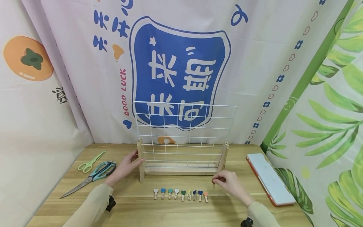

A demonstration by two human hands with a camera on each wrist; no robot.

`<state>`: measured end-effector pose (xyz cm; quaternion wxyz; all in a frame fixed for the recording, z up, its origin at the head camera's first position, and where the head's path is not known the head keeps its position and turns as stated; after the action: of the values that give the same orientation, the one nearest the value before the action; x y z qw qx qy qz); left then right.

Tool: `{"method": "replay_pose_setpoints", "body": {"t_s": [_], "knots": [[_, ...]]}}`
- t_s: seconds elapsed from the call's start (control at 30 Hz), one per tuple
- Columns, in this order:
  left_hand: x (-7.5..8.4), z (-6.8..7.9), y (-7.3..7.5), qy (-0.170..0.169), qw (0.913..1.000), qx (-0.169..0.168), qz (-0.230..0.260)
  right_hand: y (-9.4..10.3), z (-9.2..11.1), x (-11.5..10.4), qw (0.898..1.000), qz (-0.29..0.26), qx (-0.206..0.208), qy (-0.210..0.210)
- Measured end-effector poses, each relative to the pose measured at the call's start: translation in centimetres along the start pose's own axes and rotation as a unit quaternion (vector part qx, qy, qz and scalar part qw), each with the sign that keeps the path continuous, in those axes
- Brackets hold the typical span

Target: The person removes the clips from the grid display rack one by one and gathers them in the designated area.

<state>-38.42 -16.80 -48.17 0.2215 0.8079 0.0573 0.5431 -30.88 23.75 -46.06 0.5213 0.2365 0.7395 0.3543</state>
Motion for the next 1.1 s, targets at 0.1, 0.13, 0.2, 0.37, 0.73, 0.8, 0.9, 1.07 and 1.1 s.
{"method": "replay_pose_setpoints", "body": {"t_s": [0.1, 0.13, 0.2, 0.37, 0.73, 0.8, 0.9, 1.07, 1.1], "knots": [[0.1, 0.0, -0.1, -0.005, 1.0, -0.001, -0.001, -1.9, 0.8, 1.6, 0.998, -0.02, -0.057, -0.033], [0.2, 0.0, -0.1, -0.009, 0.9999, -0.002, -0.005, -2.4, 1.0, 2.0, 0.996, -0.026, -0.071, -0.041], [0.2, 0.0, 0.0, -0.009, 0.9999, -0.001, -0.007, -3.2, 1.3, 2.8, 0.994, -0.033, -0.09, -0.051], [0.2, -0.1, 0.0, -0.006, 1.0, 0.001, -0.008, -4.3, 1.5, 3.7, 0.994, -0.036, -0.097, -0.047], [0.5, 0.1, 0.0, -0.006, 1.0, 0.002, 0.0, -5.3, 1.4, 3.9, 0.991, -0.041, -0.118, -0.047], [0.5, 0.1, -0.1, -0.005, 1.0, 0.002, 0.001, -5.3, 1.4, 3.9, 0.991, -0.036, -0.119, -0.052], [0.3, 0.1, -0.1, -0.004, 1.0, 0.003, 0.0, -5.3, 1.4, 4.0, 0.99, -0.032, -0.121, -0.059], [0.1, 0.1, -0.2, -0.003, 1.0, 0.002, -0.005, -5.1, 1.4, 4.1, 0.99, -0.026, -0.121, -0.065], [0.0, 0.1, -0.2, -0.002, 1.0, 0.002, -0.004, -5.0, 1.3, 4.2, 0.99, -0.025, -0.119, -0.067]]}}
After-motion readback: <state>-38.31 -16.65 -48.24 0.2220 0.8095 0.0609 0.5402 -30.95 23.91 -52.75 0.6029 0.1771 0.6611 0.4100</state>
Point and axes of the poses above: each hand's wrist, its own z-axis away from the middle knuckle, its own y-axis out of the back of the hand, x = y × z, the point moved 8 cm from there along -z, towards the middle knuckle, and after that the axes turned 10 degrees about -y, right-handed, at the moved point
